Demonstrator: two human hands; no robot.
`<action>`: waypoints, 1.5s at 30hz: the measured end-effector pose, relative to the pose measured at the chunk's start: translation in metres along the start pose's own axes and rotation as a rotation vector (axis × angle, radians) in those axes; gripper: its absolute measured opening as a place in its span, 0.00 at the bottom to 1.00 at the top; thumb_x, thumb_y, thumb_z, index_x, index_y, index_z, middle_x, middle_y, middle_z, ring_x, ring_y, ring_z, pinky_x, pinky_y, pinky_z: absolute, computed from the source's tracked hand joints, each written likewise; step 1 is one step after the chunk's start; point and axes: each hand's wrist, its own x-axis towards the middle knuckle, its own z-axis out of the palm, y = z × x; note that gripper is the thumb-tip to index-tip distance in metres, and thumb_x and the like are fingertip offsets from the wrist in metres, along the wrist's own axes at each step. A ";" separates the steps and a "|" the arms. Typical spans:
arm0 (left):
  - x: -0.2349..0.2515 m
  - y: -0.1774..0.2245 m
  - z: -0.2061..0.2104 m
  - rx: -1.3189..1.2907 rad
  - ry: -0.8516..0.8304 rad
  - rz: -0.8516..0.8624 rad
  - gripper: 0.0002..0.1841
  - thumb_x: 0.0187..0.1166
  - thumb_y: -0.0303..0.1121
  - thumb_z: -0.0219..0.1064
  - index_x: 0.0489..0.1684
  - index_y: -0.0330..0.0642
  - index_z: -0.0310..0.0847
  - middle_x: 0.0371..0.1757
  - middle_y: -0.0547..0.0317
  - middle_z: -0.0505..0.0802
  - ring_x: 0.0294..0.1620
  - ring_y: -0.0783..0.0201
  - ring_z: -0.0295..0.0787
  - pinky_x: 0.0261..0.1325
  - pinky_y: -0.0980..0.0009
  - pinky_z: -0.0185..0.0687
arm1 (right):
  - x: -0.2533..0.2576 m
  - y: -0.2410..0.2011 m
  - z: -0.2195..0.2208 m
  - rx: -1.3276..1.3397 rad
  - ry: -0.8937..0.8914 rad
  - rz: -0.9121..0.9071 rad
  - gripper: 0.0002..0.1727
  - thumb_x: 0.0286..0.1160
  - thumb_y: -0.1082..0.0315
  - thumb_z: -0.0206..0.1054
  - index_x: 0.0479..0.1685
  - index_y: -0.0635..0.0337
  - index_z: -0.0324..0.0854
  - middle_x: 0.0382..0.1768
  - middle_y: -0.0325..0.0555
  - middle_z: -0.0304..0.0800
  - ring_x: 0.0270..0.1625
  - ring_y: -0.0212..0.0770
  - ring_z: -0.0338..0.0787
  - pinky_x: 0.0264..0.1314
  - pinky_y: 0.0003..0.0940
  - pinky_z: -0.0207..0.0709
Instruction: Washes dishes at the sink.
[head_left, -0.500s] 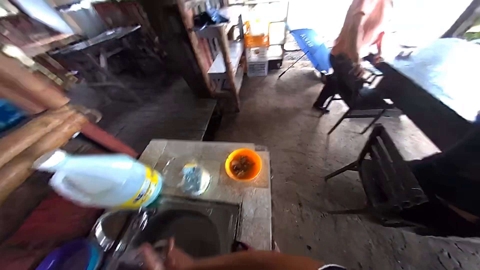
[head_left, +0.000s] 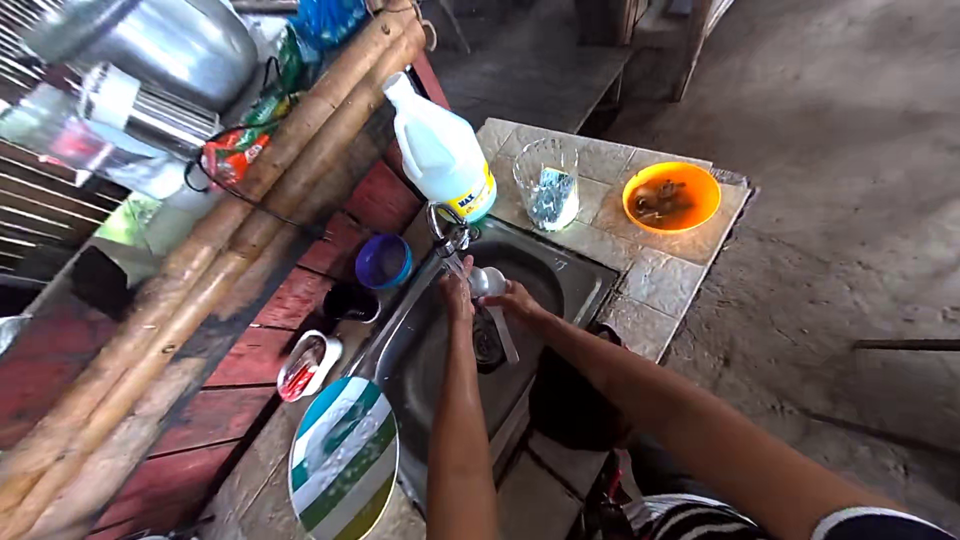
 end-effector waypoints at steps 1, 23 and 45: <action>-0.004 0.000 0.002 0.094 0.030 0.063 0.22 0.76 0.34 0.76 0.61 0.25 0.82 0.55 0.37 0.91 0.57 0.50 0.87 0.65 0.53 0.81 | 0.000 0.000 0.004 0.027 0.022 -0.013 0.18 0.73 0.82 0.68 0.61 0.76 0.75 0.50 0.55 0.87 0.49 0.36 0.88 0.57 0.33 0.83; -0.018 -0.004 -0.003 0.274 -0.331 0.013 0.48 0.73 0.24 0.73 0.92 0.27 0.42 0.84 0.27 0.68 0.84 0.42 0.67 0.85 0.55 0.66 | 0.013 0.001 -0.003 -0.093 -0.088 -0.126 0.14 0.77 0.80 0.62 0.59 0.77 0.77 0.49 0.55 0.87 0.49 0.33 0.86 0.58 0.30 0.81; 0.003 -0.014 0.003 0.521 -0.159 0.188 0.20 0.89 0.26 0.55 0.73 0.19 0.71 0.69 0.24 0.83 0.72 0.42 0.79 0.79 0.55 0.70 | -0.002 -0.020 0.000 0.314 0.100 0.236 0.23 0.71 0.87 0.64 0.66 0.73 0.68 0.44 0.53 0.82 0.35 0.36 0.87 0.37 0.28 0.86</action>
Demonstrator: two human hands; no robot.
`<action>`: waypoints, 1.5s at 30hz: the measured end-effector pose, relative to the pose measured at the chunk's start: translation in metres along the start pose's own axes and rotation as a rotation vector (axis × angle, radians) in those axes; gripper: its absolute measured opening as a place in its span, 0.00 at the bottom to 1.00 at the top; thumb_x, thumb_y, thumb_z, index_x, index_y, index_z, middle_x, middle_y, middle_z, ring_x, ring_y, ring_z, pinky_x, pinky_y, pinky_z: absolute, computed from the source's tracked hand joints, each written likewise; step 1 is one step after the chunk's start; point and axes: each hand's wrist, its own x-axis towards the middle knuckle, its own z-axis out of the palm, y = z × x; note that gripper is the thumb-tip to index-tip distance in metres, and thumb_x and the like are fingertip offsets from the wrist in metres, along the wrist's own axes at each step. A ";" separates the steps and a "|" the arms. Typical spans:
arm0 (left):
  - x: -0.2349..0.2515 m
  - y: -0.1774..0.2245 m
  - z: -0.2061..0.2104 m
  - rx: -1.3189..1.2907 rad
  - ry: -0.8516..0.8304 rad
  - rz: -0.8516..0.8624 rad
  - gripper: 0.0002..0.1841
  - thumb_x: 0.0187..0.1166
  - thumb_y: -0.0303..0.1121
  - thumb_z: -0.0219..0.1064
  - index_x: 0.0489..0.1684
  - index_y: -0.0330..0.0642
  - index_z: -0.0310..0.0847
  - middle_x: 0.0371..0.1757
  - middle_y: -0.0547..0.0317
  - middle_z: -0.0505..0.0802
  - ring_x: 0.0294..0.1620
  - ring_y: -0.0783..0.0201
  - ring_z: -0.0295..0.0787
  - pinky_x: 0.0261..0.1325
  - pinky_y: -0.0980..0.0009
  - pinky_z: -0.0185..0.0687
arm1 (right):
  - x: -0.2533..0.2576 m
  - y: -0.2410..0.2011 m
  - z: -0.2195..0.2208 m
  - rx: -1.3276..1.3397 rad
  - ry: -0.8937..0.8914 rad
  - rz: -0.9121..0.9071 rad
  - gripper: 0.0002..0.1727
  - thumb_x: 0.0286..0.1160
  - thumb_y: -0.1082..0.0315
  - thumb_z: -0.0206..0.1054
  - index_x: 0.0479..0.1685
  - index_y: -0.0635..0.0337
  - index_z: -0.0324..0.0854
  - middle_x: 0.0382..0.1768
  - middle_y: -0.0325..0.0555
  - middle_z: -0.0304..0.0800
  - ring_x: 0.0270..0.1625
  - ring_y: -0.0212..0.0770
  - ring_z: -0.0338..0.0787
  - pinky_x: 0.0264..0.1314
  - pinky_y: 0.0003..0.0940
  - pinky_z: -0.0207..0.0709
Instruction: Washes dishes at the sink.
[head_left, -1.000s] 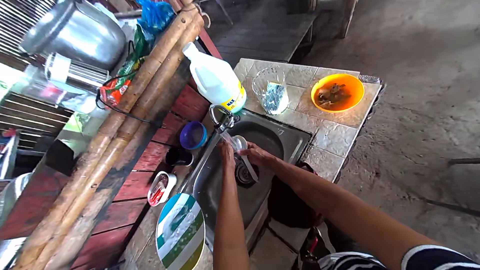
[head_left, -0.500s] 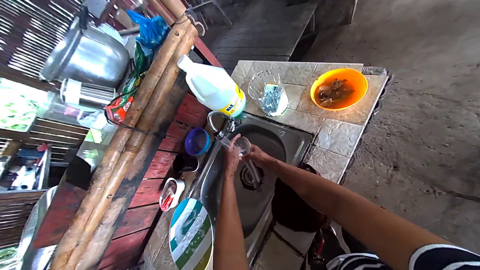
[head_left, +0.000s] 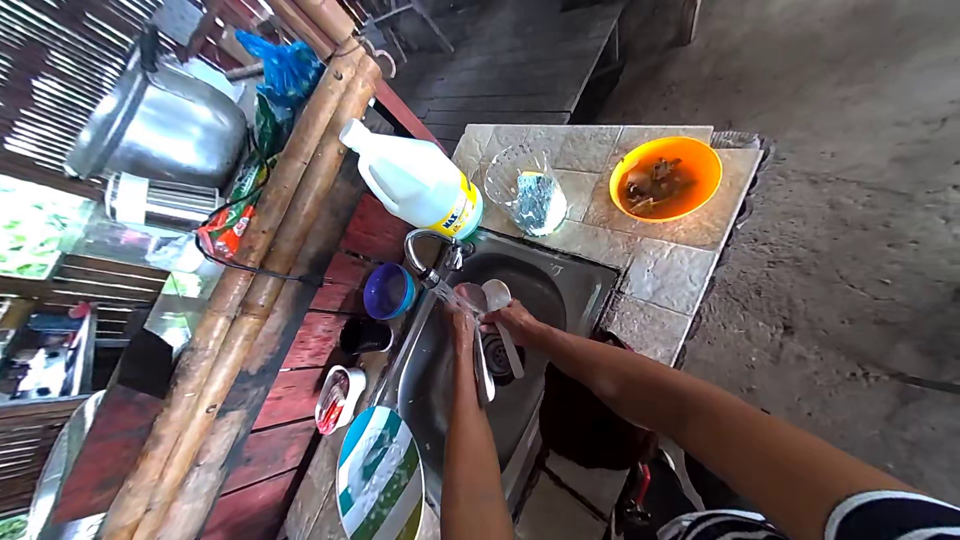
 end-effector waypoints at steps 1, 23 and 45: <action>-0.002 0.000 0.003 -0.071 -0.069 0.001 0.25 0.83 0.24 0.61 0.79 0.22 0.66 0.75 0.26 0.79 0.76 0.43 0.76 0.80 0.54 0.70 | 0.001 -0.001 -0.001 -0.014 0.039 0.009 0.24 0.71 0.87 0.64 0.67 0.74 0.67 0.44 0.53 0.82 0.35 0.36 0.87 0.37 0.29 0.86; -0.014 0.048 -0.017 -0.323 -0.046 -0.098 0.15 0.86 0.22 0.57 0.63 0.17 0.77 0.64 0.32 0.87 0.65 0.54 0.84 0.72 0.63 0.74 | 0.008 0.012 -0.015 -0.488 -0.044 -0.369 0.18 0.67 0.81 0.72 0.57 0.77 0.80 0.49 0.60 0.89 0.49 0.42 0.89 0.60 0.38 0.83; -0.007 0.045 -0.027 -0.278 0.065 -0.063 0.21 0.91 0.35 0.56 0.61 0.19 0.78 0.56 0.34 0.87 0.58 0.55 0.82 0.67 0.59 0.75 | 0.001 0.011 -0.004 -0.135 -0.203 -0.332 0.12 0.71 0.86 0.66 0.53 0.77 0.77 0.40 0.48 0.89 0.39 0.34 0.91 0.49 0.31 0.89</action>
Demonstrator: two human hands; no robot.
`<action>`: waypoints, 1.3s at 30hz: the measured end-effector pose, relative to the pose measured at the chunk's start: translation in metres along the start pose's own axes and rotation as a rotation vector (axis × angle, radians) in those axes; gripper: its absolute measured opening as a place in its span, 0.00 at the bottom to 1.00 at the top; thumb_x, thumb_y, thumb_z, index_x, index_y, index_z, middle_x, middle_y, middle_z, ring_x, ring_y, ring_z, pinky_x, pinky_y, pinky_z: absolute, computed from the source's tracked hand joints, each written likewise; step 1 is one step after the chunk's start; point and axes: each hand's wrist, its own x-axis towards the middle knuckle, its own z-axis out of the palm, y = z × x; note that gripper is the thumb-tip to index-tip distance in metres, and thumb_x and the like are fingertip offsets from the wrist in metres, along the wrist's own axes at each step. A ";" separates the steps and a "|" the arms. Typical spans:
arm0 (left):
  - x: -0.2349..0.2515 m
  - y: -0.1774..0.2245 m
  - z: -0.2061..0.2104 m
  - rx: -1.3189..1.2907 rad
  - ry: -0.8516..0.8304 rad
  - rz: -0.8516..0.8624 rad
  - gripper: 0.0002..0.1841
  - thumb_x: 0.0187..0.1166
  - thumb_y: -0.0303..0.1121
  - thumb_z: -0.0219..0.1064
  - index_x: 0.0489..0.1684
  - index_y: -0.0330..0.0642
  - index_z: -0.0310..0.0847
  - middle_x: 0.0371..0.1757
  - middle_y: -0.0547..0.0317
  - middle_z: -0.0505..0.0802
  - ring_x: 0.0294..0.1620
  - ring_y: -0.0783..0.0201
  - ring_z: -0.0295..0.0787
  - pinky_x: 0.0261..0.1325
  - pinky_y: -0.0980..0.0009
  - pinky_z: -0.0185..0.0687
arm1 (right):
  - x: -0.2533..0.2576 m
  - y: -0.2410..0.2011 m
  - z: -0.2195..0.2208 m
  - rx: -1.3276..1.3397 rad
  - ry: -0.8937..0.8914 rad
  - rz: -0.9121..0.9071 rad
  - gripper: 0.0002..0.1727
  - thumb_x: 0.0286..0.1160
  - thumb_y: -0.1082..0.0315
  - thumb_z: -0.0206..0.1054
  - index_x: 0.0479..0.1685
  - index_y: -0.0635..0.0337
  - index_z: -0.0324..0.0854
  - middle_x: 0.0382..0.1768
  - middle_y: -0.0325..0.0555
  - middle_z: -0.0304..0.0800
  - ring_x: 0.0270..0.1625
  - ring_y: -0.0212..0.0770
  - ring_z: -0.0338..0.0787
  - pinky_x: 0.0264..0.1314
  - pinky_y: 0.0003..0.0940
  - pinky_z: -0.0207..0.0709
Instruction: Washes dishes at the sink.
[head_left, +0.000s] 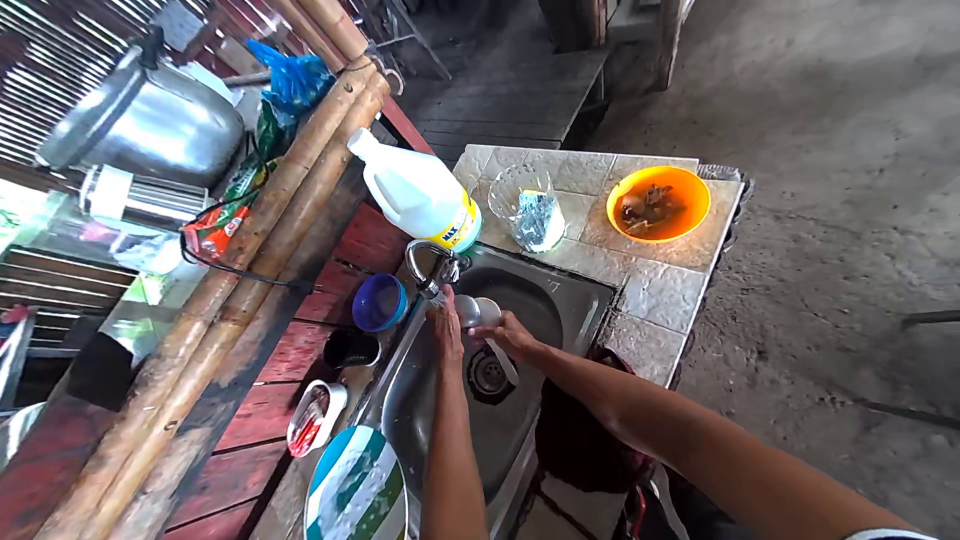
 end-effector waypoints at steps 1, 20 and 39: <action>0.000 -0.004 0.003 0.037 -0.009 0.020 0.21 0.89 0.38 0.60 0.60 0.21 0.78 0.53 0.36 0.87 0.55 0.55 0.82 0.65 0.58 0.76 | 0.000 0.001 -0.001 -0.019 0.001 -0.013 0.12 0.71 0.86 0.66 0.52 0.77 0.78 0.39 0.48 0.90 0.39 0.33 0.91 0.48 0.31 0.89; 0.012 -0.054 -0.032 0.008 -0.540 0.236 0.28 0.76 0.21 0.56 0.80 0.31 0.68 0.75 0.43 0.82 0.73 0.59 0.80 0.74 0.62 0.77 | 0.014 0.017 -0.026 -0.173 -0.142 0.076 0.17 0.74 0.85 0.62 0.61 0.75 0.78 0.48 0.53 0.89 0.45 0.36 0.88 0.56 0.34 0.84; -0.019 -0.063 0.037 -0.145 0.118 0.183 0.13 0.88 0.30 0.57 0.48 0.27 0.84 0.43 0.51 0.94 0.46 0.68 0.90 0.57 0.68 0.84 | 0.017 0.000 -0.010 -0.123 0.232 0.446 0.19 0.68 0.82 0.71 0.58 0.75 0.76 0.47 0.55 0.84 0.45 0.39 0.84 0.52 0.34 0.80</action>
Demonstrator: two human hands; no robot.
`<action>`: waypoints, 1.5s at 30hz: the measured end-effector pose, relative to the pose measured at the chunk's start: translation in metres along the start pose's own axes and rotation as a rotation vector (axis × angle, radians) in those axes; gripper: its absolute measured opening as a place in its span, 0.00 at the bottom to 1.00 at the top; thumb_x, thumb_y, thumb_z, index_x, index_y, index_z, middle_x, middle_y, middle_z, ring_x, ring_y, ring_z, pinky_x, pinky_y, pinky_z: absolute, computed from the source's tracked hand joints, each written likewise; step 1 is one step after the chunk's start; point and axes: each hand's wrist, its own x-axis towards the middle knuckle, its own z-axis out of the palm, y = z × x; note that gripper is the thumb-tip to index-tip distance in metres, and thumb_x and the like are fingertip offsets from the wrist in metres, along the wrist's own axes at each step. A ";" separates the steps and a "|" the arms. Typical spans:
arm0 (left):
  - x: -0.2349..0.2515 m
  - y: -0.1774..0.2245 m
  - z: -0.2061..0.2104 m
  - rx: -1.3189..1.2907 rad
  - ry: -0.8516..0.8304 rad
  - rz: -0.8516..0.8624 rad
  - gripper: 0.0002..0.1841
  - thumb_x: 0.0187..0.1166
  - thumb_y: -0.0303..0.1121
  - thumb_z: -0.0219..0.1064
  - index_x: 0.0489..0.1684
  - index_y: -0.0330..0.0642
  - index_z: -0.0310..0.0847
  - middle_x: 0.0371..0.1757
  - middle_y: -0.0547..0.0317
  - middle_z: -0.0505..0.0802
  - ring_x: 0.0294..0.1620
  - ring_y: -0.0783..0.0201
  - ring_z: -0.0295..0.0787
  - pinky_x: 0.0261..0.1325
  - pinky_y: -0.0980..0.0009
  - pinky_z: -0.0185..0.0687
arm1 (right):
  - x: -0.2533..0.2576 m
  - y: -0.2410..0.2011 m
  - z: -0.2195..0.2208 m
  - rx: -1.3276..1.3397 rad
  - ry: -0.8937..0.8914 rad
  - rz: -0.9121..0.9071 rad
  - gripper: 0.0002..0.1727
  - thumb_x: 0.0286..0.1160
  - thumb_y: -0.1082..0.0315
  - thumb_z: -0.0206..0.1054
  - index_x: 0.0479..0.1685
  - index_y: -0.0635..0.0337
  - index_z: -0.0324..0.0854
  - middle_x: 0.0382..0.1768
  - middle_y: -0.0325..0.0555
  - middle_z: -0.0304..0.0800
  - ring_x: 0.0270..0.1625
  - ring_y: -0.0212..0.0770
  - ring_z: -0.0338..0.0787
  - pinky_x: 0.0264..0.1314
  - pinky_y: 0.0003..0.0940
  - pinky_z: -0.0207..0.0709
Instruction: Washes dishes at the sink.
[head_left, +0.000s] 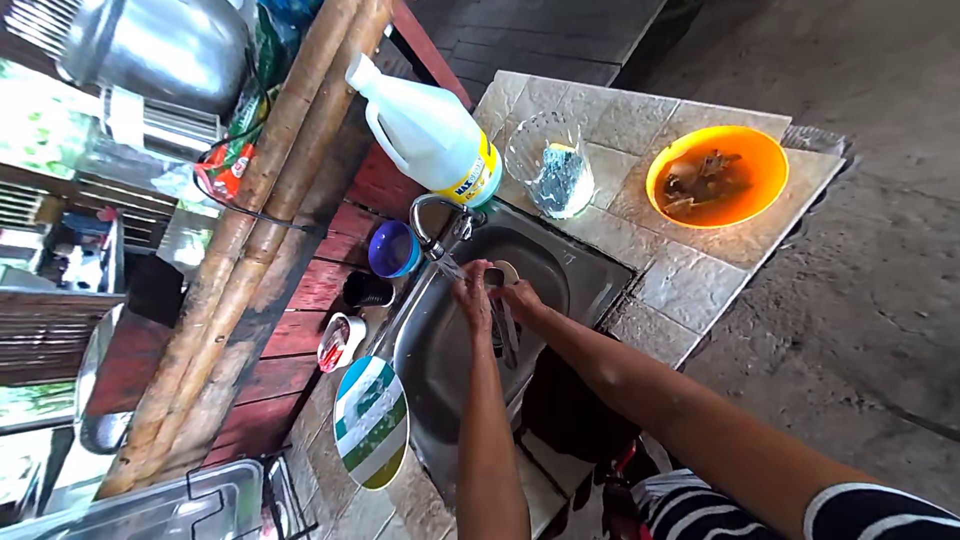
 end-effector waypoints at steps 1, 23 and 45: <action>-0.001 0.000 -0.003 0.045 -0.003 0.013 0.11 0.85 0.27 0.62 0.49 0.25 0.86 0.45 0.49 0.94 0.46 0.68 0.90 0.57 0.69 0.84 | 0.000 0.000 0.001 0.006 -0.013 0.011 0.18 0.69 0.82 0.71 0.58 0.76 0.76 0.45 0.54 0.84 0.44 0.38 0.83 0.51 0.33 0.80; -0.093 0.028 -0.032 0.430 -0.293 -0.482 0.23 0.88 0.28 0.57 0.78 0.22 0.67 0.66 0.29 0.86 0.64 0.47 0.86 0.71 0.54 0.79 | 0.025 0.030 0.004 -0.087 -0.046 0.053 0.20 0.80 0.67 0.69 0.65 0.71 0.76 0.56 0.61 0.84 0.54 0.50 0.84 0.57 0.49 0.78; -0.052 0.045 -0.114 0.387 -0.124 -0.018 0.20 0.83 0.19 0.58 0.72 0.22 0.77 0.68 0.29 0.87 0.72 0.42 0.83 0.80 0.54 0.73 | 0.003 0.013 0.013 -0.247 -0.076 -0.297 0.21 0.87 0.68 0.58 0.75 0.68 0.69 0.60 0.53 0.81 0.51 0.37 0.82 0.55 0.36 0.80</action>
